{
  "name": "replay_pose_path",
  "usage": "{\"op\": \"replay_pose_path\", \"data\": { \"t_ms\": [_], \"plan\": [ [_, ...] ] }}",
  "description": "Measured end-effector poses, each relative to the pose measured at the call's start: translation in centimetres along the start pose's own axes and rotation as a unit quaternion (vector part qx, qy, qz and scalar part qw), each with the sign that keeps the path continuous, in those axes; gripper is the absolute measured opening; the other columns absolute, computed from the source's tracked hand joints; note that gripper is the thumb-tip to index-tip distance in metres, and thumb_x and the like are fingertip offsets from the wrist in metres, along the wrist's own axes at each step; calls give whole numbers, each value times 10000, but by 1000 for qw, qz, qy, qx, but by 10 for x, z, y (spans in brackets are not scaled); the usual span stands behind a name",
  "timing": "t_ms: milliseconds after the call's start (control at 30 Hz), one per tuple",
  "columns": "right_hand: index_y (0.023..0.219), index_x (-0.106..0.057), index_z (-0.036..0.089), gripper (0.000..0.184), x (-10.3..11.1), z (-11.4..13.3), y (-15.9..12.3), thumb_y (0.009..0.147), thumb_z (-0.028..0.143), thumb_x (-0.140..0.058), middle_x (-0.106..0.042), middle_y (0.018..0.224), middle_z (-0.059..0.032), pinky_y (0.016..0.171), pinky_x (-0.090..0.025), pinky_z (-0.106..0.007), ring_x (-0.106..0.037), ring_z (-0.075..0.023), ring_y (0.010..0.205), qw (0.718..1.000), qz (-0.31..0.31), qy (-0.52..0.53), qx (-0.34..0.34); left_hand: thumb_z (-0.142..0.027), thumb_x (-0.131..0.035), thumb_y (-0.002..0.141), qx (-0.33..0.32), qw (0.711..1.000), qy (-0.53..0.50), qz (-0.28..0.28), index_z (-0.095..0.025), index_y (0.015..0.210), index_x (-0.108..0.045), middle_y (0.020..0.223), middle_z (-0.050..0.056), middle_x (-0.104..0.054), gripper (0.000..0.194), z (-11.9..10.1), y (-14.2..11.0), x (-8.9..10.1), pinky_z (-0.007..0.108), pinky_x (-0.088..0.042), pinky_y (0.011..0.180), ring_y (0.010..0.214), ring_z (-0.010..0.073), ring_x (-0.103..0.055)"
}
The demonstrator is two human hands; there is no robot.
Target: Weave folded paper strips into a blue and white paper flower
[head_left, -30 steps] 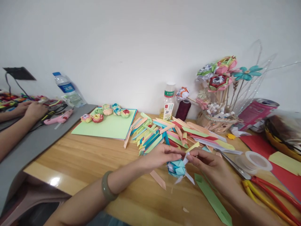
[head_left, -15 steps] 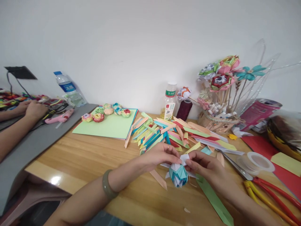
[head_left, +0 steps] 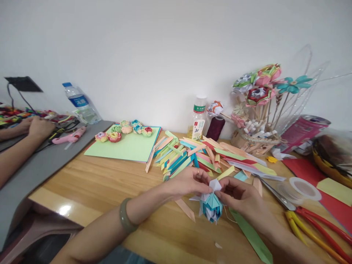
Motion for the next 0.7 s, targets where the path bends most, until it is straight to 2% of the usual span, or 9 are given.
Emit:
{"op": "replay_pose_path", "data": {
  "t_ms": [200, 400, 533, 700],
  "plan": [
    [684, -567, 179, 156, -3, -4, 3, 673, 318, -636, -543, 632, 9, 534, -399, -228, -485, -124, 579, 999, 29, -15, 11, -186, -655, 485, -1, 1000, -5, -31, -122, 620, -533, 570, -11, -533, 193, 6, 3, 3, 226, -370, 513, 512, 80, -471],
    [658, -511, 184, 132, -3, -2, 4, 736, 280, -560, -533, 620, 12, 519, -397, -224, -488, -126, 575, 994, 24, -96, 48, -162, -633, 537, -59, 995, 51, -65, -132, 609, -511, 558, -27, -519, 145, 9, 6, 7, 202, -361, 490, 500, 68, -460],
    [665, -506, 190, 120, -4, 2, 2, 765, 257, -516, -552, 621, 5, 543, -421, -238, -512, -140, 587, 982, 23, -168, 89, -131, -608, 566, -103, 984, 115, -95, -133, 601, -533, 607, -21, -525, 84, 2, 1, 8, 195, -372, 518, 550, 74, -473],
    [752, -583, 174, 135, -5, 9, 0, 784, 262, -485, -624, 684, -35, 589, -454, -271, -570, -167, 629, 962, 46, -232, 139, -104, -588, 573, -143, 965, 186, -119, -136, 576, -558, 653, -21, -524, 44, -10, -6, 7, 200, -395, 576, 606, 84, -486]
  ]
}}
Point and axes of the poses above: each hand's wrist, its own y-axis towards the middle knuckle, its own x-axis out of the back of the hand, z = x × y, the point moved 7 cm from there along y, towards the middle knuckle
